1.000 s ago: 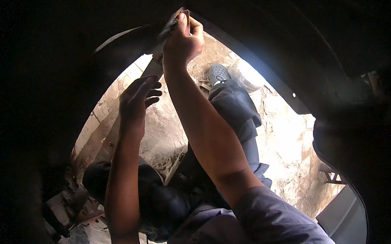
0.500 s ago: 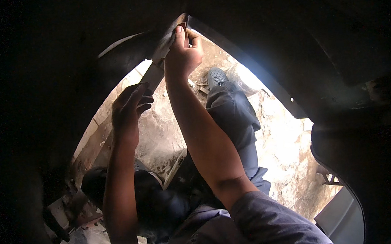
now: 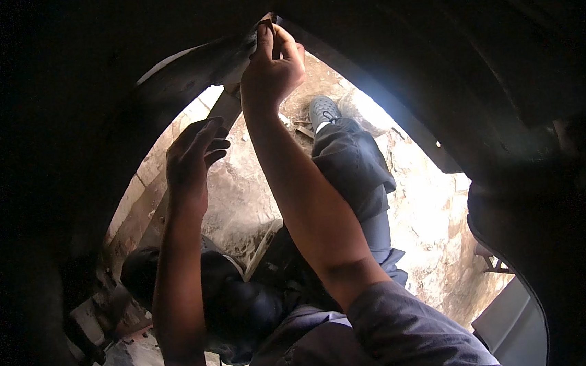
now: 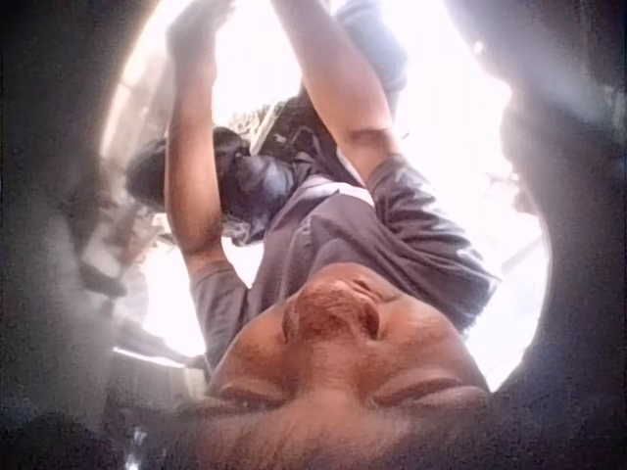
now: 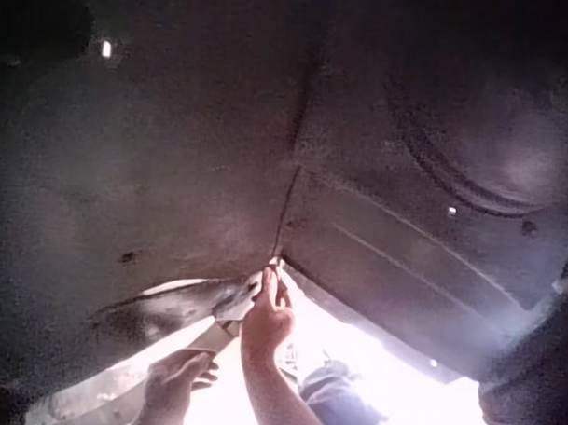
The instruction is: The person sits under a vehicle and uses a small tool to scrape and clean a metal bracket or frame component. They repeatedly scrape the surface, remove debris, and adjust their grip to reach different parts of the bracket.
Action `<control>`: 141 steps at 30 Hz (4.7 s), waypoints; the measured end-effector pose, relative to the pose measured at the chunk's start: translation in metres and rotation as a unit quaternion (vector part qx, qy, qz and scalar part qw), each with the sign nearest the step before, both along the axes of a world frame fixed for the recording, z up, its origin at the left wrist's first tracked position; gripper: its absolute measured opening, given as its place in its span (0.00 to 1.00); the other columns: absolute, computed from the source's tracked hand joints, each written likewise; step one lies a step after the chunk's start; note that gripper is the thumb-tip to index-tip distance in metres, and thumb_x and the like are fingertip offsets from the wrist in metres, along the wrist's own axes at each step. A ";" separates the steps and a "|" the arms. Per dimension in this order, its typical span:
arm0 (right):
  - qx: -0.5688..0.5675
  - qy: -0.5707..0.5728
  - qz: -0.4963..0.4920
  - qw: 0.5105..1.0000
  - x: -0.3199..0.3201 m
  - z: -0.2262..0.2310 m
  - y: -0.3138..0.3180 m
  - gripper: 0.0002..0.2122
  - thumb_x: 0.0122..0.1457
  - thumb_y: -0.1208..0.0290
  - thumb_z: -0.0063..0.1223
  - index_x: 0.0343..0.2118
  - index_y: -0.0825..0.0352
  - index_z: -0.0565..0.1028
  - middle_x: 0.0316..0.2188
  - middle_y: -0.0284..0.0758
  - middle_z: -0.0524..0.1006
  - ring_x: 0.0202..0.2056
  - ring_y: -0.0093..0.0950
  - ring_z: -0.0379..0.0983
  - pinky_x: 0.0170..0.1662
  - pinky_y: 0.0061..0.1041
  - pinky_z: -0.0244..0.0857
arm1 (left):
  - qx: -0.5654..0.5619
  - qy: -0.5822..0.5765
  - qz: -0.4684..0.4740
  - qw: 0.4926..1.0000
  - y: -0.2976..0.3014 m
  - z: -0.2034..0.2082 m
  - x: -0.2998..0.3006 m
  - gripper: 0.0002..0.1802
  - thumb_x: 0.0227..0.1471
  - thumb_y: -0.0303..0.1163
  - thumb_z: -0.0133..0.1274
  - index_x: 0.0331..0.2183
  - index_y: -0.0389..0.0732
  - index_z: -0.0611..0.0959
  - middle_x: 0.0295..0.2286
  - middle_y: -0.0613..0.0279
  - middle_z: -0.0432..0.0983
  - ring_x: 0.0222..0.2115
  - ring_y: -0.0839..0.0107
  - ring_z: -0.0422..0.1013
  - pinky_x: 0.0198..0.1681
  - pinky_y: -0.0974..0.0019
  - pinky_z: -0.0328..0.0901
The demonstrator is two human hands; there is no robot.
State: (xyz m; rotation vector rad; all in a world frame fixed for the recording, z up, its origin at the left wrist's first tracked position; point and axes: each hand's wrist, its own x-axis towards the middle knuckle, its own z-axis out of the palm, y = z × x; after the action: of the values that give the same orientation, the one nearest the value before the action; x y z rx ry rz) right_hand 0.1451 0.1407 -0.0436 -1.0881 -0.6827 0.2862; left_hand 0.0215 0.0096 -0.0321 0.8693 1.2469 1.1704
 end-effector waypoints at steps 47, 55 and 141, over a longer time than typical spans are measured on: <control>0.014 -0.034 -0.036 0.999 -0.001 -0.003 -0.002 0.05 0.60 0.72 0.67 0.35 0.67 0.85 0.30 0.36 0.81 0.34 0.27 0.79 0.40 0.26 0.71 | -0.007 -0.009 0.035 0.999 -0.004 0.002 -0.018 0.16 0.64 0.37 0.57 0.46 0.36 0.86 0.37 0.60 0.84 0.34 0.73 0.79 0.41 0.69 0.71; -0.007 -0.090 -0.096 0.991 0.013 0.008 0.013 0.08 0.61 0.70 0.68 0.33 0.71 0.83 0.28 0.34 0.82 0.29 0.19 0.76 0.36 0.21 0.70 | -0.001 -0.023 0.017 1.000 -0.006 0.002 -0.016 0.16 0.60 0.39 0.61 0.45 0.39 0.86 0.37 0.58 0.85 0.38 0.68 0.81 0.47 0.63 0.73; -0.031 -0.214 -0.060 0.974 0.028 0.005 0.000 0.06 0.60 0.72 0.67 0.36 0.70 0.83 0.32 0.36 0.83 0.34 0.24 0.80 0.43 0.23 0.71 | 0.061 -0.001 -0.026 0.998 -0.016 0.030 -0.015 0.15 0.64 0.37 0.57 0.44 0.35 0.87 0.35 0.58 0.84 0.32 0.73 0.79 0.40 0.69 0.72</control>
State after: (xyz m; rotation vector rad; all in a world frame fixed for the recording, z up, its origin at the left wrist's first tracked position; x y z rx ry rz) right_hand 0.1730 0.1408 -0.0390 -1.2598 -0.9912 -0.0374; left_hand 0.0067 -0.0064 -0.0026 0.9849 1.1530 1.2160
